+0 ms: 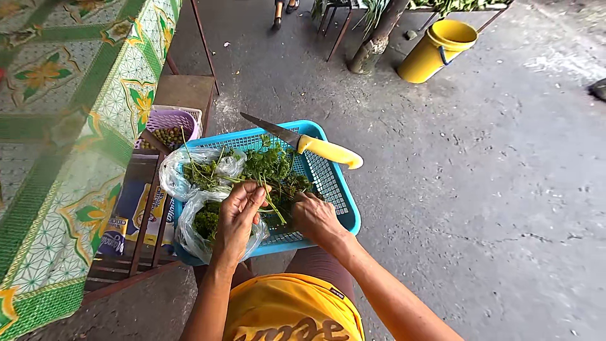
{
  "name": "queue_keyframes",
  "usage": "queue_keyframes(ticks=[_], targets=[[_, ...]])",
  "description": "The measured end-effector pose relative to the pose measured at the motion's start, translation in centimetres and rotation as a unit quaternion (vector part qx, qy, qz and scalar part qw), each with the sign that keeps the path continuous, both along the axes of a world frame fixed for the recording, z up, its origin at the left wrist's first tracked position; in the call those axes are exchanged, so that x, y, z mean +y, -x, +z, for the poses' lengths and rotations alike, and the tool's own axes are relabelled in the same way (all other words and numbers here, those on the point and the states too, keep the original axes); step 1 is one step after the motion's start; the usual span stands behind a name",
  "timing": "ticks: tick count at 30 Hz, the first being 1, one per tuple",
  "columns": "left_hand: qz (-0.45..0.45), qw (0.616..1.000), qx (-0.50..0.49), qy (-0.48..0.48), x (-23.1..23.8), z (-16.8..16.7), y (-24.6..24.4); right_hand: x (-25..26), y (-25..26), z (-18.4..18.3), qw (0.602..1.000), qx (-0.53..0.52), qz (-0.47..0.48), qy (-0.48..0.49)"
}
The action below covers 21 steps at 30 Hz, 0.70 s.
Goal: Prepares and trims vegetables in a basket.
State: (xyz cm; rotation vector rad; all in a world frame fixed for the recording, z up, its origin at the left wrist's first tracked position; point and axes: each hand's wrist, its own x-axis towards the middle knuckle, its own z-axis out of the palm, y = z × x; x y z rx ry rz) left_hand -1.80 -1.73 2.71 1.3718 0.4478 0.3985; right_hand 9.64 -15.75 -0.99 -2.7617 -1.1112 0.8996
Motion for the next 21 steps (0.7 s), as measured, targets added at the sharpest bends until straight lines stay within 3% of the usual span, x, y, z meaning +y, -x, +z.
queue_keyframes(ticks=[7, 8, 10, 12, 14, 16, 21], targets=[[-0.023, 1.0, -0.011, 0.004, -0.3, 0.1, -0.1, -3.4, -1.5, 1.2, 0.991, 0.07, 0.008, -0.114], [-0.022, 1.0, -0.01, 0.001, -0.3, 0.1, -0.2, -3.9, -1.7, 1.4, 0.984, 0.068, 0.004, -0.167], [-0.024, 1.0, -0.013, 0.006, -0.5, 0.2, -0.3, -4.4, -2.2, 1.4, 0.941, 0.051, -0.041, -0.331], [-0.038, 0.999, -0.019, 0.025, -0.8, 0.4, -0.4, -3.8, -2.2, 2.6, 0.866, 0.123, -0.123, -0.468], [-0.064, 0.997, -0.023, 0.029, -1.1, 0.5, -0.5, -2.8, -1.8, 4.2, 0.772, 0.254, -0.194, -0.55], [-0.083, 0.996, -0.027, 0.032, -1.4, 0.6, -0.5, -1.8, -1.2, 5.0, 0.712, 0.315, -0.231, -0.583], [-0.055, 0.998, -0.029, 0.03, -1.6, 0.6, -0.5, -1.0, -0.9, 4.6, 0.673, 0.313, -0.265, -0.616]])
